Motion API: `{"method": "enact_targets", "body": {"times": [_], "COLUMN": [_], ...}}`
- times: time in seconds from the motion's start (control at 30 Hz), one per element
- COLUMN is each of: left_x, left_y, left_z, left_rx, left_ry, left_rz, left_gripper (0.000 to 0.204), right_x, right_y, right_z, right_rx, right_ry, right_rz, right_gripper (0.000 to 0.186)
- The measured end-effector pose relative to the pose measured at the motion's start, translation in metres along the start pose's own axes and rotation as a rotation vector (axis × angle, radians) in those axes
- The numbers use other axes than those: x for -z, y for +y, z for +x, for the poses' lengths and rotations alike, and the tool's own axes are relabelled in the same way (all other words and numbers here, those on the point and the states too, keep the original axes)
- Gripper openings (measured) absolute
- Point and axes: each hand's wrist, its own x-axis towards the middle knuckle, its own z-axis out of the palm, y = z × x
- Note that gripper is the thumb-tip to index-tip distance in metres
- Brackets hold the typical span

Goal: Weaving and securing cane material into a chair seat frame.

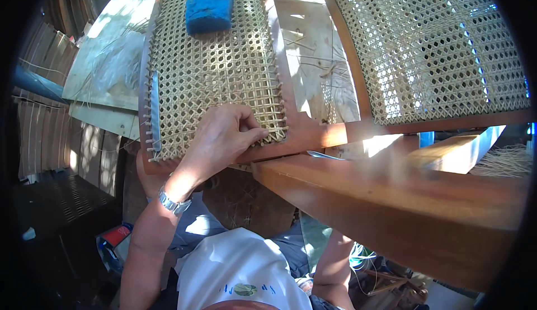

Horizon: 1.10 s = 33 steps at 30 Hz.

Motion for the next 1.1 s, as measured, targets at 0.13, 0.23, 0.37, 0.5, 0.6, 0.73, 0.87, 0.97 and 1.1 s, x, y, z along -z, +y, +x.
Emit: {"method": "enact_targets", "body": {"times": [0.13, 0.23, 0.37, 0.5, 0.6, 0.73, 0.87, 0.97, 1.1], "left_x": [-0.001, 0.001, 0.001, -0.001, -0.002, -0.004, -0.005, -0.006, -0.006], "left_y": [0.001, 0.001, 0.001, 0.0, -0.001, -0.003, -0.004, -0.005, -0.003], "left_z": [0.003, 0.005, 0.006, 0.007, 0.009, 0.011, 0.012, 0.012, 0.011], "left_rx": [0.077, 0.109, 0.103, 0.075, 0.098, 0.061, 0.059, 0.09, 0.042], "left_ry": [-0.008, -0.036, -0.04, -0.043, -0.06, -0.037, -0.042, -0.054, -0.023], "left_rz": [0.05, 0.007, 0.022, 0.045, 0.096, 0.11, 0.107, 0.101, 0.094], "left_gripper": [0.018, 0.018, 0.016, 0.016, 0.016, 0.017, 0.018, 0.018, 0.018], "right_x": [-0.038, -0.061, -0.07, -0.066, -0.066, -0.07, -0.07, -0.062, -0.056], "right_y": [-0.01, -0.021, -0.022, -0.017, -0.02, -0.024, -0.014, -0.004, 0.003], "right_z": [0.011, 0.012, 0.03, 0.044, 0.051, 0.057, 0.071, 0.077, 0.079], "right_rx": [-0.039, -0.108, -0.131, -0.141, -0.144, -0.096, -0.233, -0.355, -0.467], "right_ry": [0.037, 0.053, -0.131, -0.262, -0.335, -0.361, -0.427, -0.461, -0.439], "right_rz": [-0.072, -0.163, -0.039, -0.109, -0.076, -0.2, -0.052, 0.007, 0.072], "right_gripper": [0.026, 0.024, 0.018, 0.014, 0.016, 0.015, 0.015, 0.018, 0.02]}}
